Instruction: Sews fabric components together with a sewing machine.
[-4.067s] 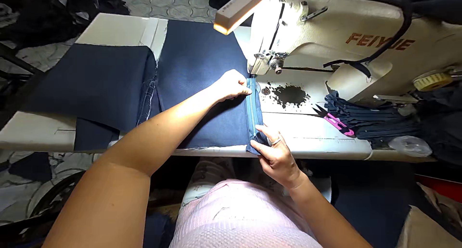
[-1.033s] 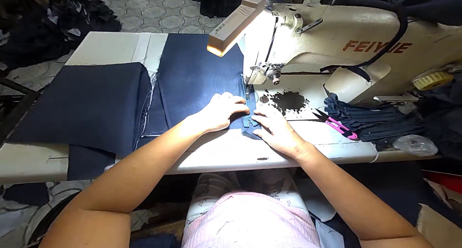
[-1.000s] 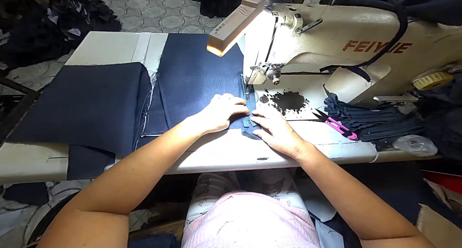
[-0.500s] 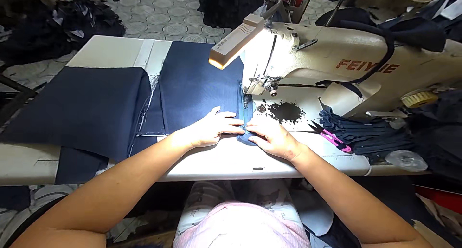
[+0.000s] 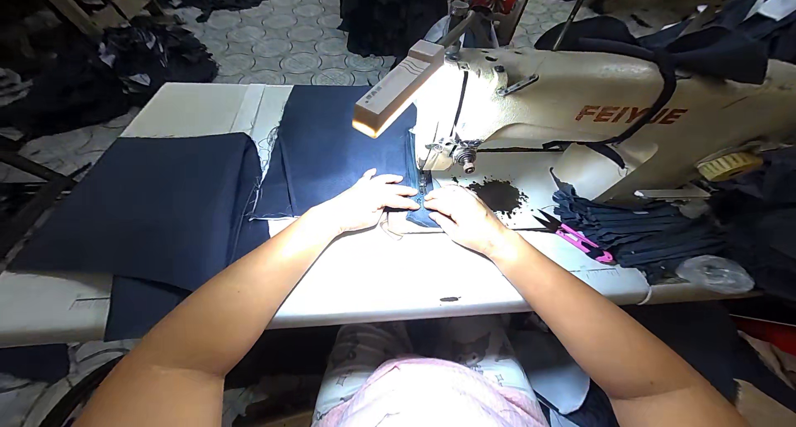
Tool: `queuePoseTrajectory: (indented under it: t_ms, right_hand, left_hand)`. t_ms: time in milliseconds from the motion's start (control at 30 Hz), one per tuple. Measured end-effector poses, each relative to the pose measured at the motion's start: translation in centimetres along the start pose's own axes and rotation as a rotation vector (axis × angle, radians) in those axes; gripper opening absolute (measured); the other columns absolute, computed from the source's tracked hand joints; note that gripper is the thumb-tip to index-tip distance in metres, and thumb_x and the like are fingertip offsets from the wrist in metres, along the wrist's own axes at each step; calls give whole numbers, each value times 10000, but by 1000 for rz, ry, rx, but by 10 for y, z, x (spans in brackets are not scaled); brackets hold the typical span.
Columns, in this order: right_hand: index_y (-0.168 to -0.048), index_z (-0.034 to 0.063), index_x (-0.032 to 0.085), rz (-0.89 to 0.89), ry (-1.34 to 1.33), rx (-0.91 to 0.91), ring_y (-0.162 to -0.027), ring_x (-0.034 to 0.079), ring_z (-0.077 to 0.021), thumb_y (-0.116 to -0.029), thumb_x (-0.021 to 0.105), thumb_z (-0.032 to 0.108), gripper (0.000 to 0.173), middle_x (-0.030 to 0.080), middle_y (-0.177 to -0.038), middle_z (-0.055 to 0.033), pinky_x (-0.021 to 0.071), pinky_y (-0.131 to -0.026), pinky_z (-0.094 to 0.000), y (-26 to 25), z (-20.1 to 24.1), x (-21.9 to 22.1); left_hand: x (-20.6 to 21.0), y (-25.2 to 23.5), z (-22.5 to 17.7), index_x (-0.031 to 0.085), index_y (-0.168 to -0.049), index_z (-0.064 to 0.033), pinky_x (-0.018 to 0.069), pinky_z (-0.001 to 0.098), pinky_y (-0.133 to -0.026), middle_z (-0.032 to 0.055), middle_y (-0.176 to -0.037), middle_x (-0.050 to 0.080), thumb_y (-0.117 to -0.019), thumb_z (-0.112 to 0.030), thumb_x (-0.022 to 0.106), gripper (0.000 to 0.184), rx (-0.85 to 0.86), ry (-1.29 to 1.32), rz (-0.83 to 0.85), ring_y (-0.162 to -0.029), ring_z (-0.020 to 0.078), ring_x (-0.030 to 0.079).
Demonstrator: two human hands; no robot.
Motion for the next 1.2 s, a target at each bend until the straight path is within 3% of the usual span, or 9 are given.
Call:
queuePoseTrajectory:
  t_ms: [567, 833, 933, 1033, 1100, 1200]
  right_hand:
    - [-1215, 12, 726, 37, 54, 142, -1255, 620, -312, -1017, 530, 150, 311, 683, -1296, -144, 459, -1089, -510, -3, 0, 3]
    - [-1222, 30, 735, 32, 60, 163, -1278, 612, -322, -1015, 537, 131, 304, 684, -1306, -149, 458, -1103, -492, 0, 5, 1]
    - [-1222, 26, 735, 30, 43, 166, -1290, 606, -328, -1010, 536, 122, 306, 680, -1313, -160, 449, -1116, -493, 1, 5, 1]
    - [-1228, 35, 735, 33, 48, 169, -1293, 605, -321, -1019, 526, 136, 312, 679, -1319, -151, 443, -1126, -487, 2, 5, 2]
    - [-1221, 39, 740, 19, 49, 162, -1285, 612, -321, -1012, 529, 133, 312, 685, -1313, -149, 450, -1119, -488, 2, 4, 3]
    - [-1227, 48, 739, 17, 48, 159, -1289, 610, -320, -1012, 530, 134, 312, 685, -1316, -144, 449, -1118, -492, 2, 3, 3]
  left_hand:
    - [-12, -22, 30, 707, -1336, -249, 180, 764, -1143, 12, -1486, 593, -937, 76, 376, 612, -32, -5, -1, -1479, 376, 405]
    - [-18, -30, 41, 713, -1322, -211, 210, 772, -1119, 35, -1456, 616, -924, 90, 372, 604, -47, 3, -30, -1464, 394, 420]
    - [-22, -33, 42, 712, -1311, -184, 243, 733, -1137, 39, -1442, 626, -936, 95, 389, 568, -70, 1, -21, -1454, 366, 442]
    - [-36, -44, 37, 600, -1367, -62, 346, 606, -1142, 168, -1355, 637, -1007, 33, 440, 405, -95, -18, 16, -1346, 368, 540]
    - [-46, -53, 38, 567, -1405, -18, 392, 542, -1133, 197, -1340, 643, -1036, -45, 464, 384, -68, -49, 1, -1303, 368, 573]
    - [-55, -65, 43, 609, -1414, -47, 319, 633, -1117, 194, -1451, 582, -1064, -181, 462, 403, -110, -95, 12, -1388, 396, 491]
Point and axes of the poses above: each hand's wrist, its own y-axis away from the middle knuckle, its own x-axis out of the palm, z = x × y, the point moved 1 cm from there along -y, towards the middle knuckle
